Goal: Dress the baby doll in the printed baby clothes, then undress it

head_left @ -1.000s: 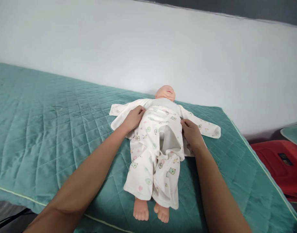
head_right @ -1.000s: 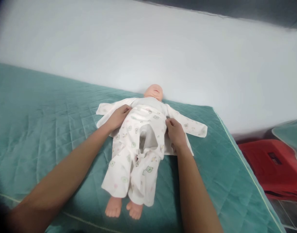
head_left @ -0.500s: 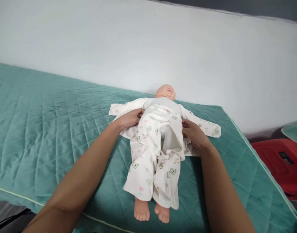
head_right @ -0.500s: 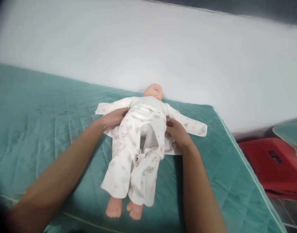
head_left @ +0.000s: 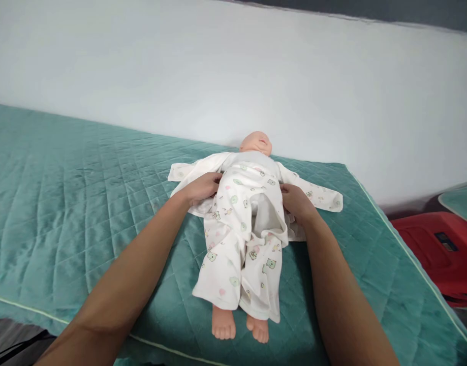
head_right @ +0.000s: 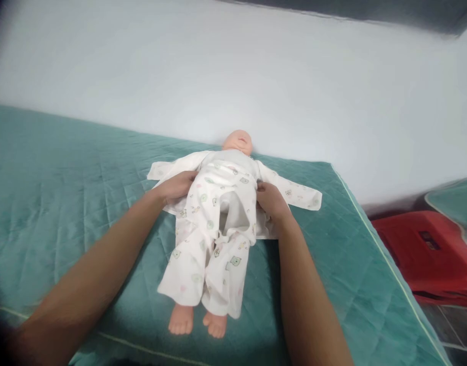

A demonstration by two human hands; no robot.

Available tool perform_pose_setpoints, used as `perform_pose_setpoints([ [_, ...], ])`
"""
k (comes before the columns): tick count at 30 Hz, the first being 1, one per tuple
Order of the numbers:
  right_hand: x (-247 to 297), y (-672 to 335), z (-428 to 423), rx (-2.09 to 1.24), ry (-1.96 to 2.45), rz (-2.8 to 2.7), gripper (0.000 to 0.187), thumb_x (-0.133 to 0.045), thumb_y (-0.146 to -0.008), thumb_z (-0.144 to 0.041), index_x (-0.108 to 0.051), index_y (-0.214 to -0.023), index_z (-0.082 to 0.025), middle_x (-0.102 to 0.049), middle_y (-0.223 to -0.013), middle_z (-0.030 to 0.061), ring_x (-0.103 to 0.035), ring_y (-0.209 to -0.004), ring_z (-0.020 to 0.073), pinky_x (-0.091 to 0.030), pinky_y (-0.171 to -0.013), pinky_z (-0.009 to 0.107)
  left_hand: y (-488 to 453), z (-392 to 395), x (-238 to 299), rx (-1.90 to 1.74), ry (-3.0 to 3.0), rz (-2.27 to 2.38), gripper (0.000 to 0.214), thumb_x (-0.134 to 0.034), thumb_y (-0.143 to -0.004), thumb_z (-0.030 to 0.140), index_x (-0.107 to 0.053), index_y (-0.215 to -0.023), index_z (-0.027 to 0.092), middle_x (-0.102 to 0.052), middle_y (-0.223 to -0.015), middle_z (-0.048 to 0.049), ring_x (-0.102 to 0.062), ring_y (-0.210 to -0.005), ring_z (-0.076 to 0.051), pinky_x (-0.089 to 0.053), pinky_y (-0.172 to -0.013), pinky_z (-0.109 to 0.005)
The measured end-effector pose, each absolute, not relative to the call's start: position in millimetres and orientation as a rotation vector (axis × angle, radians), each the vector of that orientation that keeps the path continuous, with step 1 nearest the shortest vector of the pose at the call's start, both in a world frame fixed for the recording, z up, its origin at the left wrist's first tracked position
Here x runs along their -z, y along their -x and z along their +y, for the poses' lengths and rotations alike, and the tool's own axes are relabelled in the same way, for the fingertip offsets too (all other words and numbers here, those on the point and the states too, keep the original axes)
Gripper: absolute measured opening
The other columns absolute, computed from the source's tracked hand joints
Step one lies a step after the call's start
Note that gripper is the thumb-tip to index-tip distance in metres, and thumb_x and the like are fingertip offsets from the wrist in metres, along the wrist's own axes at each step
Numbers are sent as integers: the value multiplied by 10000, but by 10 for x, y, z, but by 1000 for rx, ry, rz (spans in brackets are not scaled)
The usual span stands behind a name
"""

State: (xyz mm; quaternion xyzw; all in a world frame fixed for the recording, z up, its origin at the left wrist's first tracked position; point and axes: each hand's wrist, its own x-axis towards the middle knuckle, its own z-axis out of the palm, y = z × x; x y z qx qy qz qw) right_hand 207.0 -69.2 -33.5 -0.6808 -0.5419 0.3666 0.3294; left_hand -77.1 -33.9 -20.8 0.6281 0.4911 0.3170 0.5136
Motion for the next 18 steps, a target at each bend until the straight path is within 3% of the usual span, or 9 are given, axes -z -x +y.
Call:
perform_pose_setpoints([
  [4,298,-2023,-695,-906,1736,-1442,175,-617,-676,-258,-671,-821,-177,-703,-739,35,-579,-627,175,-414,-547,263,739,-338,188,-809,-1500,1256,145,-659,-623,156,-688,-761,189,-713,-733,-70,-666,-877,-302,-522,-786,-376],
  [12,313,-2013,-688,-517,1812,-1682,180,-521,-748,-274,-666,-822,-199,-732,-888,60,-580,-823,220,-411,-708,306,685,-373,241,-906,-1587,1408,92,-582,-673,172,-604,-760,194,-696,-797,-60,-618,-819,-233,-468,-746,-343],
  [18,293,-2070,-691,-668,1797,-1655,224,-514,-685,-198,-665,-850,-197,-726,-877,40,-588,-769,182,-416,-699,280,640,-412,295,-999,-1594,1479,216,-573,-702,211,-618,-912,188,-720,-945,-67,-634,-887,-227,-472,-809,-328],
])
